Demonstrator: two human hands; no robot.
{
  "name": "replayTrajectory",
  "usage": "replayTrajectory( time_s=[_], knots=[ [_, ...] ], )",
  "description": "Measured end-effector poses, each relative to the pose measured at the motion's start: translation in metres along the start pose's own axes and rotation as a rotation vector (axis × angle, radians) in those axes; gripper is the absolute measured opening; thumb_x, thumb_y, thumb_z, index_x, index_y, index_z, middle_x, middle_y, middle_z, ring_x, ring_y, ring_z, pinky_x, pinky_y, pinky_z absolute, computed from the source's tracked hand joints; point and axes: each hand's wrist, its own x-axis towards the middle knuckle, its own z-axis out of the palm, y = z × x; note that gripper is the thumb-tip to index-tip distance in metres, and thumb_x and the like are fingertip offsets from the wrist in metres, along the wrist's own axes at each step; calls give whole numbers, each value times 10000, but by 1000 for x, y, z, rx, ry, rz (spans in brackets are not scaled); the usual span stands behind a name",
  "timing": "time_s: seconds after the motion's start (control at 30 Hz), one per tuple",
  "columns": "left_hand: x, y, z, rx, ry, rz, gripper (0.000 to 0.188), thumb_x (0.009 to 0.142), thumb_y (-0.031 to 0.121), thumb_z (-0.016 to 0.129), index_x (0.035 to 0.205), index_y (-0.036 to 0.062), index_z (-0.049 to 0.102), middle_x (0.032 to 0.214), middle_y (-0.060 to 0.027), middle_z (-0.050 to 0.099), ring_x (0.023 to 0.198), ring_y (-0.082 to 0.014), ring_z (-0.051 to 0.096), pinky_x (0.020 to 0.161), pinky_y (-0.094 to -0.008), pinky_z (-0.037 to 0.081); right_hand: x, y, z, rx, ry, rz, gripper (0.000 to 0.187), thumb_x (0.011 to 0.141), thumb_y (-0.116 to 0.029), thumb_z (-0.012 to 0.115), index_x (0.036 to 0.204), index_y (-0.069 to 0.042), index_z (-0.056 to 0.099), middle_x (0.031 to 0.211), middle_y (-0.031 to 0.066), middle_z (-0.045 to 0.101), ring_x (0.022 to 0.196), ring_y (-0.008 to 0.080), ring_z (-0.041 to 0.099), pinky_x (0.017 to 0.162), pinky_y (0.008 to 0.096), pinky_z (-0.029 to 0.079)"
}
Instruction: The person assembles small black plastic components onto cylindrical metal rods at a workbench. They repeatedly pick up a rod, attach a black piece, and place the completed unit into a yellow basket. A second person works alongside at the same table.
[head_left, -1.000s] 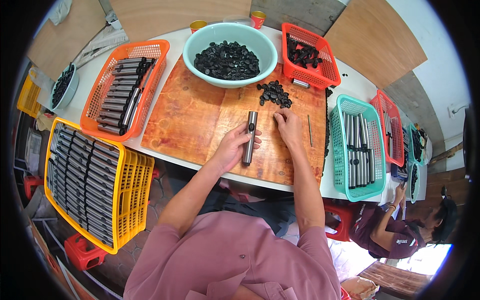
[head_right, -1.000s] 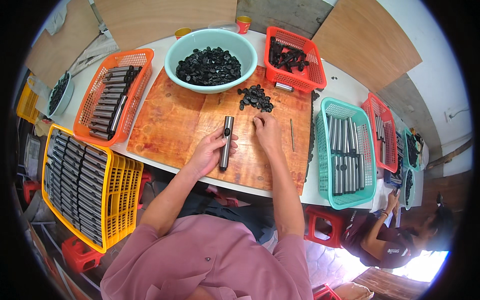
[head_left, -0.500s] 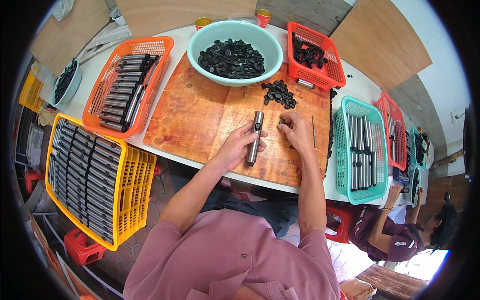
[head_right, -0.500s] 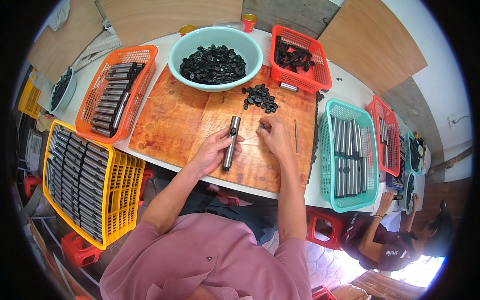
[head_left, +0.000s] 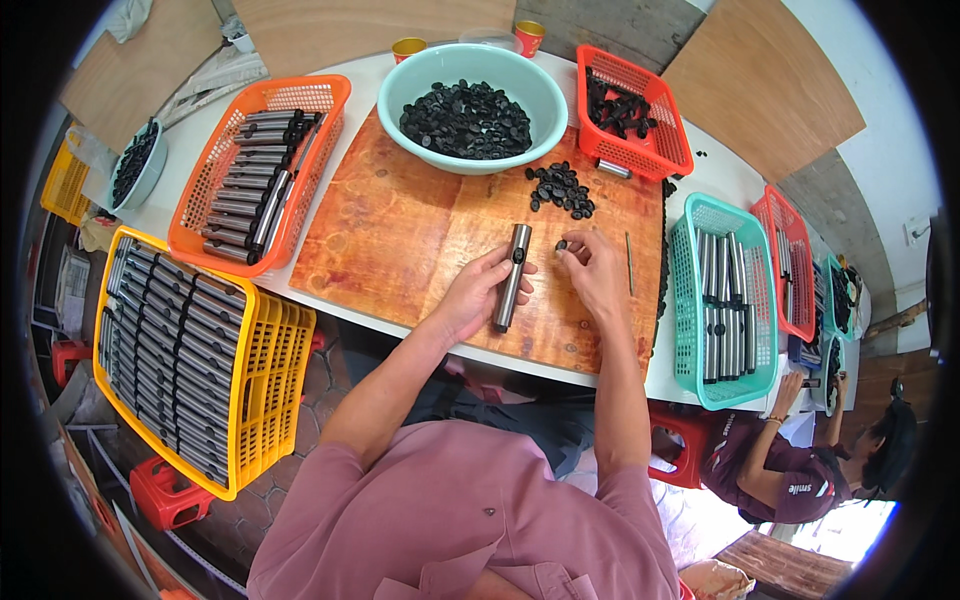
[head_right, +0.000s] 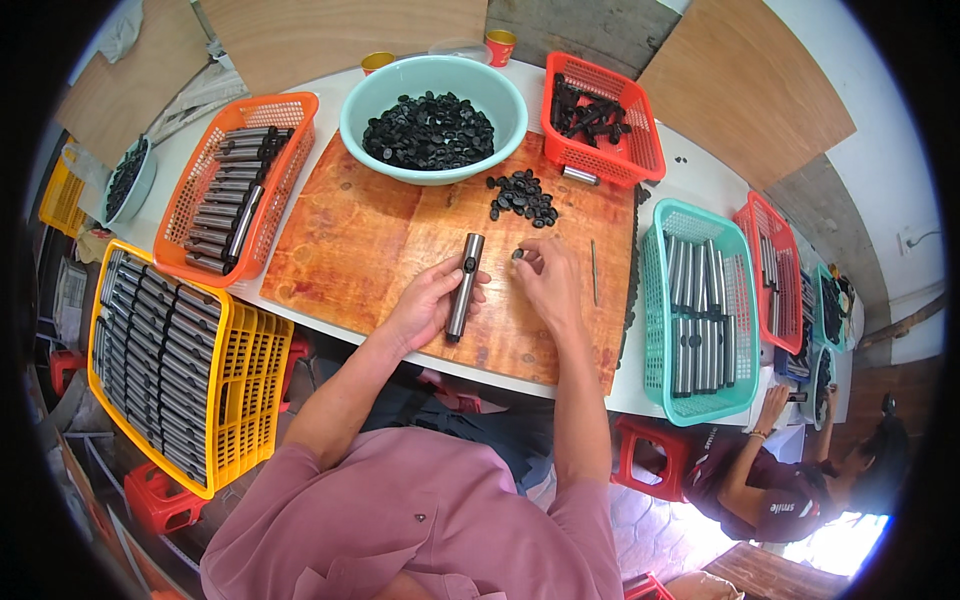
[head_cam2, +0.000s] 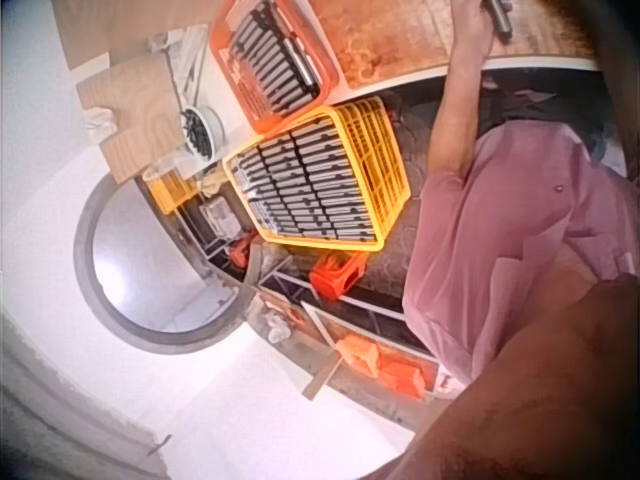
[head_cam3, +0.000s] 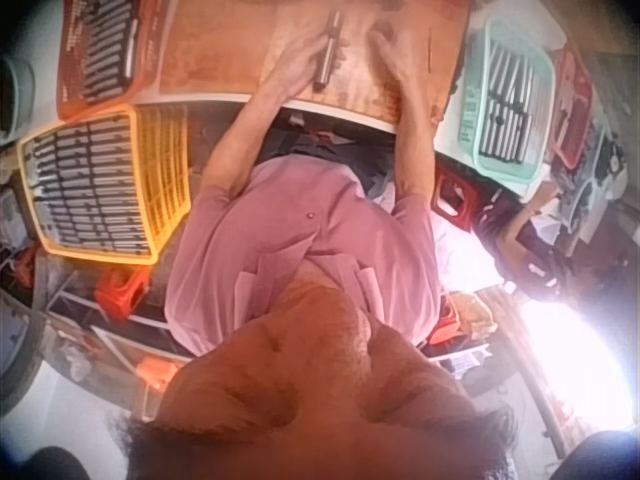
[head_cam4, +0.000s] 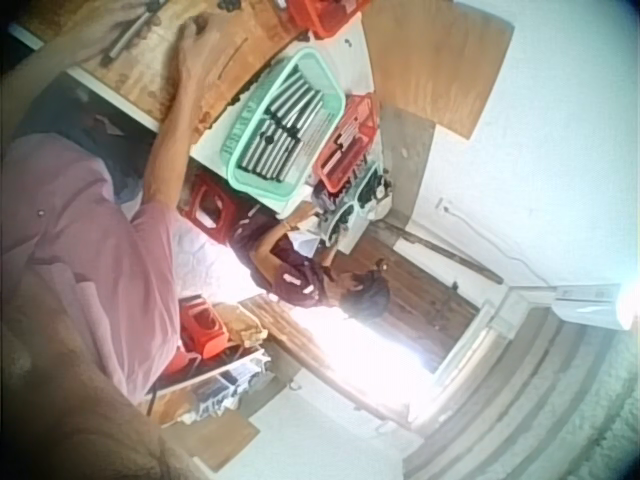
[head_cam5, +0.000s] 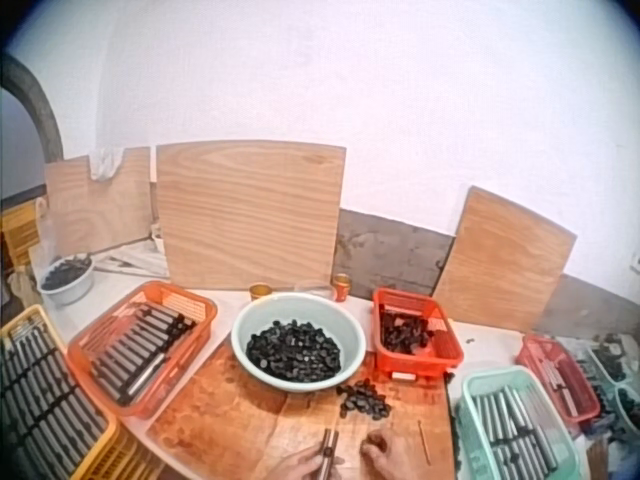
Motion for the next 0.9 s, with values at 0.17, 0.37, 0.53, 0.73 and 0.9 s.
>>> replayTrajectory(
  time_s=[0.17,0.37,0.53,0.73,0.9],
  knots=[
    [1,-1,0,60,-30,18,434,1089,144,478,1493,-2,414,1265,-138,636,1048,-227,688,886,-386,606,-25,-41,4,158,-7,-159,254,840,-62,761,1089,-26,729,922,108,653,700,221,651,638,345,530],
    [0,-2,1,32,-47,35,450,1086,124,484,1509,-4,397,1321,-129,594,1096,-219,676,891,-380,613,-28,-39,21,96,34,-317,250,845,-26,761,1094,-27,743,870,96,647,735,216,648,634,340,526],
    [0,-4,-1,27,-47,31,455,1084,118,489,1512,-3,394,1307,-127,595,1111,-217,672,883,-376,619,-29,-35,23,-22,78,-429,249,843,-28,764,1092,-23,746,859,111,658,754,268,673,646,367,538],
    [-4,-1,8,47,-2,43,407,1088,139,494,1472,14,440,1259,-113,607,1070,-197,673,849,-359,616,-33,-36,24,-139,162,-485,260,831,-52,776,1089,-45,749,831,108,651,732,282,665,641,394,530],
    [-5,5,16,157,54,3,286,1096,291,525,1230,52,606,1007,-46,679,815,-101,666,702,-250,569,-40,-43,32,-58,178,-467,273,832,-58,780,1103,-60,751,872,99,643,711,248,646,629,368,517]
  ],
)
